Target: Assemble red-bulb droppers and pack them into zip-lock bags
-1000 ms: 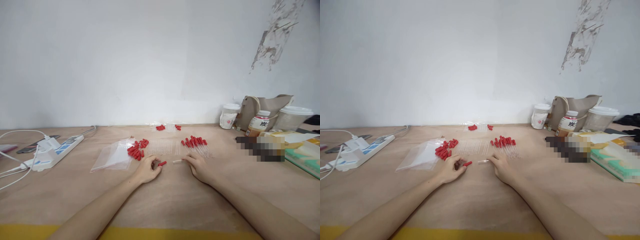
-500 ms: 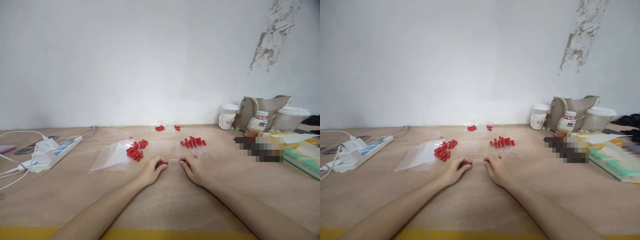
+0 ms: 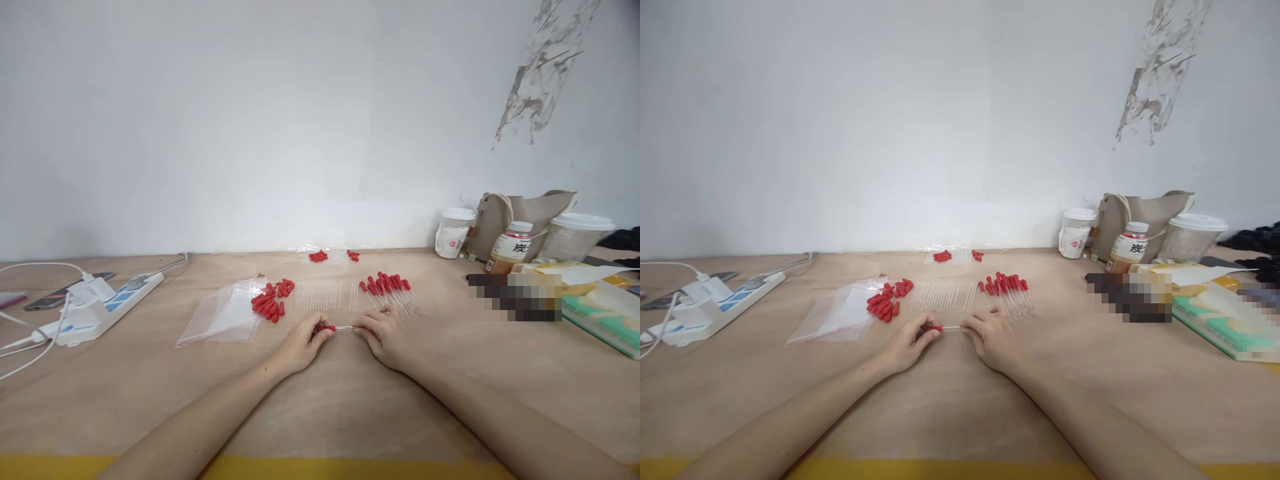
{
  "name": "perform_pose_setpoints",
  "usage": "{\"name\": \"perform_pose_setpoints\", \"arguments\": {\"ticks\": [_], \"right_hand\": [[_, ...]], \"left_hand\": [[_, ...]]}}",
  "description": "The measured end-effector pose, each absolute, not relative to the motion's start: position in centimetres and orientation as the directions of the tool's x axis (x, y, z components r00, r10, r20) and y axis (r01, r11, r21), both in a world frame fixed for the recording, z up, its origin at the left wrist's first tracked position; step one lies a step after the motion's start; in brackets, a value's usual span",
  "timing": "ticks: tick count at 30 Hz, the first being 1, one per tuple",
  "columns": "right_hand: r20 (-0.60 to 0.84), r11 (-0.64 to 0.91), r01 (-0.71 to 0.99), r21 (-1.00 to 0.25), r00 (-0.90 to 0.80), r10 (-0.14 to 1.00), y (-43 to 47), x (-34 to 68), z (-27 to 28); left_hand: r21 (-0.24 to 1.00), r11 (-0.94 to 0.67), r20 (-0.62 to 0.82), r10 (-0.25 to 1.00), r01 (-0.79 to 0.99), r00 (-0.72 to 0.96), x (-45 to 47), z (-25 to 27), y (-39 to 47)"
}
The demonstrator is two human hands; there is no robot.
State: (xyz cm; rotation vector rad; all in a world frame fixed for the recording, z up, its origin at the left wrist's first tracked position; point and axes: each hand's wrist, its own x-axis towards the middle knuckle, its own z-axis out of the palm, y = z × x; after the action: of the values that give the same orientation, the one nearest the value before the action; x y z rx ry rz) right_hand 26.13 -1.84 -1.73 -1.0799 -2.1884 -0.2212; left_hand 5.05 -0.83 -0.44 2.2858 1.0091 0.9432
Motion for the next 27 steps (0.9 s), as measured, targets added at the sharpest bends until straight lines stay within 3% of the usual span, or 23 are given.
{"name": "perform_pose_setpoints", "arguments": {"ticks": [11, 18, 27], "right_hand": [[0.632, 0.621, 0.771, -0.142, -0.412, 0.656, -1.6, 25.8, -1.8], [0.637, 0.622, 0.771, -0.136, -0.413, 0.651, -1.5, 25.5, -1.5], [0.597, 0.625, 0.768, -0.137, -0.440, 0.671, -1.4, 25.4, -1.1]], "left_hand": [[0.525, -0.697, 0.410, 0.710, 0.489, 0.573, 4.9, 0.8, -0.2], [0.527, -0.671, 0.410, 0.739, 0.522, 0.536, 4.8, 0.2, -0.1], [0.442, -0.703, 0.463, 0.710, 0.557, 0.530, 4.9, -0.1, -0.1]]}}
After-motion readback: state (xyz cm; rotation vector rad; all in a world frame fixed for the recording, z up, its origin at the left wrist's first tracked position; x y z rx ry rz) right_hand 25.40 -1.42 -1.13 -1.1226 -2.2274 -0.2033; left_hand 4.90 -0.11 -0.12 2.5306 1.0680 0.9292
